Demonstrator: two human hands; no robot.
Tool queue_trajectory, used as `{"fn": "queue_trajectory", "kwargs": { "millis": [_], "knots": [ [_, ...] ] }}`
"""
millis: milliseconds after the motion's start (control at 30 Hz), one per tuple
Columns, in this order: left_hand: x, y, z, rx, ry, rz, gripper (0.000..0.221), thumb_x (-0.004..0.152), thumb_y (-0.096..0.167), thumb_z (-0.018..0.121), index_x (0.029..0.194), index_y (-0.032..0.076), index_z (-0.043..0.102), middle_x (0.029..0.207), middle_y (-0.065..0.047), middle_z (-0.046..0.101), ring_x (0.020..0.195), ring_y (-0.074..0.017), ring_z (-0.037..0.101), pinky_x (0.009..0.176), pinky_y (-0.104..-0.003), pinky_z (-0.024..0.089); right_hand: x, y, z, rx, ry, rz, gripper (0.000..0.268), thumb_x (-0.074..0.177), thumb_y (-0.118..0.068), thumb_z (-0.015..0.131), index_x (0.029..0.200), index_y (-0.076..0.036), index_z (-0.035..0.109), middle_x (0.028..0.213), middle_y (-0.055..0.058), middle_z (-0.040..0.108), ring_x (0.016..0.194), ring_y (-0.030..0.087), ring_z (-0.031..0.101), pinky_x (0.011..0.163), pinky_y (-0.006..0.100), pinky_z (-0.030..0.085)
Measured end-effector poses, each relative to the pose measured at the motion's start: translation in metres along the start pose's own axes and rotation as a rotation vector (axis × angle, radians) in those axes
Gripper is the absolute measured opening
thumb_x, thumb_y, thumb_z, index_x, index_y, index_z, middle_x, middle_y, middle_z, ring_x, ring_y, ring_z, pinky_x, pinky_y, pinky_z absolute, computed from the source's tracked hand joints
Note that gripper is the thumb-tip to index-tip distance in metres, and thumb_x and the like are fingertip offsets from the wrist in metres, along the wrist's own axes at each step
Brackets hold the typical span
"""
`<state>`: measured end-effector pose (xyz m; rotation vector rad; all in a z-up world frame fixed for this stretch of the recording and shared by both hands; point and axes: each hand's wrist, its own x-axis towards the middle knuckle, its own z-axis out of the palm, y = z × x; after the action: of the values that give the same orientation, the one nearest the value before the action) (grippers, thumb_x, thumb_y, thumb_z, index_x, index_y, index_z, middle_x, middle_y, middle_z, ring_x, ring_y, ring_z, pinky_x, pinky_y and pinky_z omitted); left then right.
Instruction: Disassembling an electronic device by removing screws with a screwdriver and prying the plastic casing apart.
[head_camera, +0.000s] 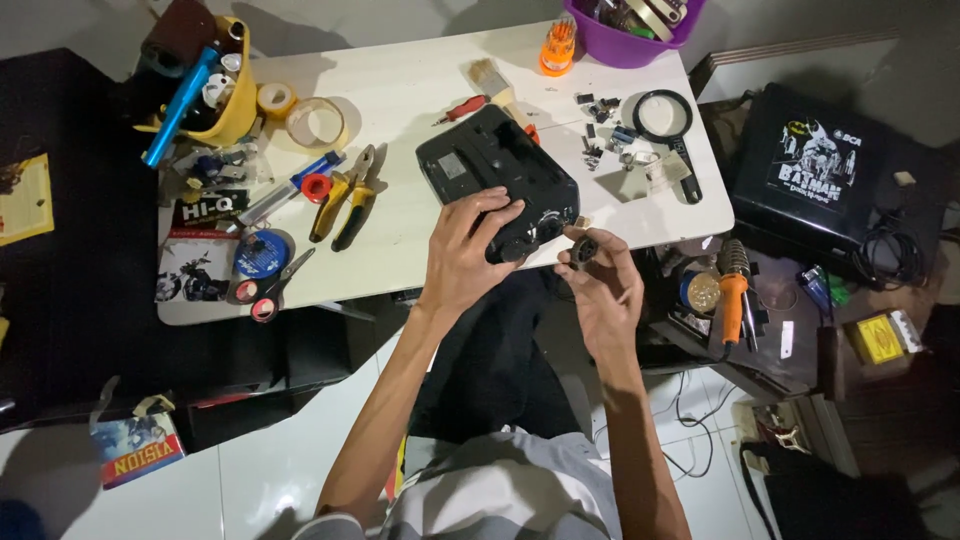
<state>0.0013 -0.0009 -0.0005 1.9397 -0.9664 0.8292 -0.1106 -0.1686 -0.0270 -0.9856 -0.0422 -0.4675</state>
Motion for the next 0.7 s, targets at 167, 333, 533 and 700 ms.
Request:
{"fn": "queue_trajectory", "kwargs": {
  "millis": [167, 333, 533, 700],
  "knots": [
    [-0.002, -0.005, 0.003, -0.072, -0.003, 0.006, 0.053, 0.081, 0.025, 0.088, 0.128, 0.011, 0.07, 0.113, -0.008, 0.066, 0.118, -0.0237, 0.066, 0.106, -0.039, 0.05, 0.001, -0.013, 0.015, -0.207, 0.036, 0.09, 0.012, 0.101, -0.012, 0.056, 0.11, -0.004, 0.057, 0.102, 0.011, 0.051, 0.08, 0.014, 0.048, 0.068, 0.035, 0.044],
    [-0.008, -0.012, 0.011, -0.09, 0.018, 0.034, 0.06, 0.091, 0.05, 0.073, 0.134, 0.009, 0.066, 0.117, -0.011, 0.065, 0.123, -0.0273, 0.064, 0.108, -0.043, 0.05, 0.014, -0.027, 0.044, -1.143, -0.164, -0.276, 0.031, 0.099, -0.024, 0.077, 0.122, -0.007, 0.066, 0.072, 0.004, 0.052, 0.061, 0.022, 0.058, 0.055, 0.036, 0.047],
    [-0.001, -0.012, 0.0, -0.161, 0.064, 0.065, 0.08, 0.101, 0.069, 0.031, 0.136, 0.003, 0.061, 0.125, -0.014, 0.062, 0.129, -0.0319, 0.062, 0.111, -0.045, 0.049, 0.037, -0.029, 0.051, -1.424, -0.359, -0.734, 0.044, 0.082, -0.013, 0.091, 0.122, -0.003, 0.076, 0.081, 0.009, 0.061, 0.07, 0.023, 0.065, 0.065, 0.035, 0.056],
    [-0.006, -0.026, 0.008, -0.176, -0.033, 0.1, 0.061, 0.092, 0.028, 0.073, 0.143, 0.002, 0.054, 0.135, -0.017, 0.059, 0.139, -0.0326, 0.054, 0.114, -0.048, 0.045, 0.052, -0.037, 0.061, -1.394, -0.509, -0.931, 0.033, 0.084, -0.003, 0.088, 0.114, 0.003, 0.079, 0.067, 0.005, 0.045, 0.057, 0.021, 0.055, 0.064, 0.03, 0.051]
  ]
}}
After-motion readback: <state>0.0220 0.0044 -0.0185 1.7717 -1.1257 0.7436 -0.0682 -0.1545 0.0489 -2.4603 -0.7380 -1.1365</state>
